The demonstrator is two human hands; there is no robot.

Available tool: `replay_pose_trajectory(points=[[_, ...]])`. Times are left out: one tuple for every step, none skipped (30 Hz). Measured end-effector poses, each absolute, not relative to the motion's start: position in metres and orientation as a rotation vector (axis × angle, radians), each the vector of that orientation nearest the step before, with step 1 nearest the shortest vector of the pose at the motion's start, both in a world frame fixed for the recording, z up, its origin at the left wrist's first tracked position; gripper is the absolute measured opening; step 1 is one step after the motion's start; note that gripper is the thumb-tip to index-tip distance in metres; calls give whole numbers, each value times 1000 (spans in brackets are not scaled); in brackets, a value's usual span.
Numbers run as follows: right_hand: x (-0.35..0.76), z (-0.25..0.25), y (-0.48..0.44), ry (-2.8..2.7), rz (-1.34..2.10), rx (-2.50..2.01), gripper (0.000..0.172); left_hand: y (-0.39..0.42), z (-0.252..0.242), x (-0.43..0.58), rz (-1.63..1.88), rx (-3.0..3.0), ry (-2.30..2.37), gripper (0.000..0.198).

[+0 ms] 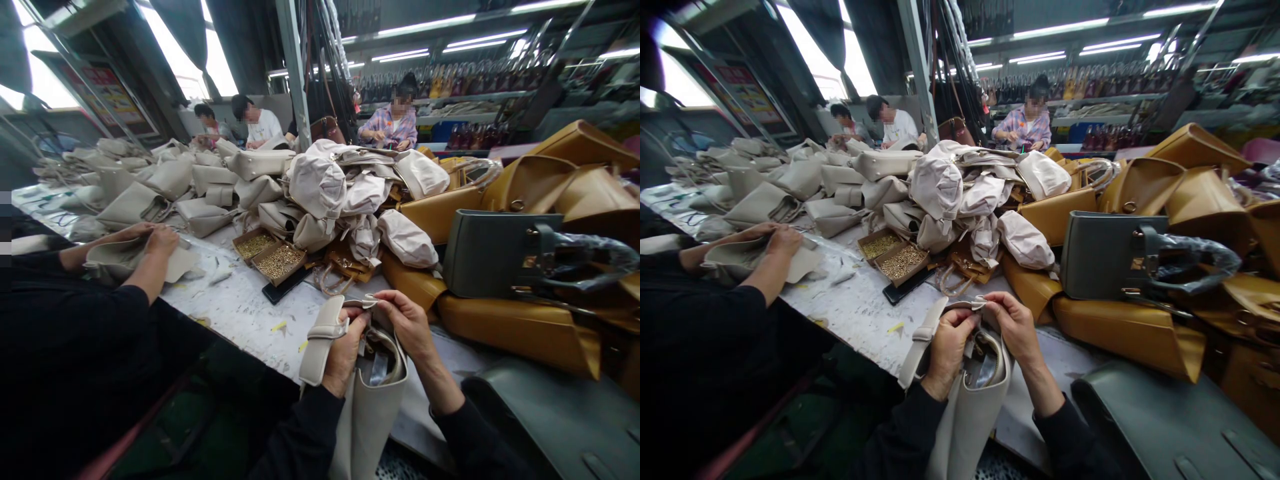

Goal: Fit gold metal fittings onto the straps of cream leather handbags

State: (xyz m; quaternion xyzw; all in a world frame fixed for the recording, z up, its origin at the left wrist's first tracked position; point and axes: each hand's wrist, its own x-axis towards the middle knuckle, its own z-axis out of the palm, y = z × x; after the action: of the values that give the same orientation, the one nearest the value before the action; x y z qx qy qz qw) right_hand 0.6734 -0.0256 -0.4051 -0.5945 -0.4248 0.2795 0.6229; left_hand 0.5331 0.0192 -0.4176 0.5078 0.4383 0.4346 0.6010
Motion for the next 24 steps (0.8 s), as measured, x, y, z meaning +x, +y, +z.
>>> replay_pose_trajectory(points=[[675, -406, -25, -966, 668, -1354, 22, 20, -419, 533, 1012, 1185, 1017, 20], [677, -407, -25, -958, 686, -1344, 23, 20, -419, 532, 1017, 1196, 1018, 20], [678, -408, -25, -950, 699, -1336, 23, 20, -420, 532, 1022, 1206, 1020, 19], [678, -409, -26, -945, 708, -1332, 24, 20, -420, 531, 1026, 1214, 1021, 19], [679, -409, -26, -945, 715, -1330, 24, 20, -419, 531, 1029, 1220, 1023, 18], [679, -410, -27, -950, 720, -1330, 23, 20, -418, 531, 1027, 1226, 1026, 18], [679, -410, -27, -958, 724, -1329, 23, 20, -417, 532, 1022, 1230, 1032, 17], [679, -410, -27, -969, 725, -1327, 23, 20, -414, 532, 1013, 1231, 1039, 17], [679, -411, -27, -982, 725, -1324, 22, 20, -412, 532, 1003, 1224, 1048, 16], [679, -411, -27, -998, 718, -1323, 22, 20, -408, 533, 995, 1211, 1057, 16], [679, -412, -27, -1014, 704, -1326, 21, 20, -405, 534, 989, 1192, 1064, 15], [678, -412, -27, -1031, 686, -1334, 21, 21, -402, 534, 986, 1170, 1066, 14], [678, -413, -28, -1049, 666, -1346, 20, 21, -399, 535, 985, 1149, 1064, 13], [678, -413, -28, -1065, 646, -1359, 19, 21, -396, 536, 982, 1134, 1057, 12], [678, -413, -29, -1078, 626, -1370, 18, 22, -394, 536, 981, 1124, 1052, 11], [677, -412, -30, -1091, 610, -1379, 18, 22, -393, 536, 981, 1117, 1051, 11], [677, -411, -31, -1108, 598, -1383, 18, 22, -393, 536, 982, 1112, 1055, 11], [676, -409, -32, -1130, 585, -1385, 18, 22, -393, 536, 985, 1111, 1066, 10], [674, -407, -34, -1157, 570, -1386, 17, 22, -393, 535, 992, 1116, 1080, 10], [673, -405, -35, -1192, 549, -1388, 17, 22, -394, 535, 1001, 1130, 1095, 10], [672, -402, -36, -1232, 523, -1392, 16, 22, -395, 534, 1012, 1152, 1109, 10], [670, -400, -37, -1271, 493, -1397, 15, 21, -396, 533, 1022, 1182, 1118, 10], [669, -398, -38, -1299, 467, -1401, 14, 20, -396, 532, 1030, 1215, 1124, 9], [669, -397, -38, -1307, 450, -1404, 14, 20, -397, 532, 1033, 1249, 1127, 9]])
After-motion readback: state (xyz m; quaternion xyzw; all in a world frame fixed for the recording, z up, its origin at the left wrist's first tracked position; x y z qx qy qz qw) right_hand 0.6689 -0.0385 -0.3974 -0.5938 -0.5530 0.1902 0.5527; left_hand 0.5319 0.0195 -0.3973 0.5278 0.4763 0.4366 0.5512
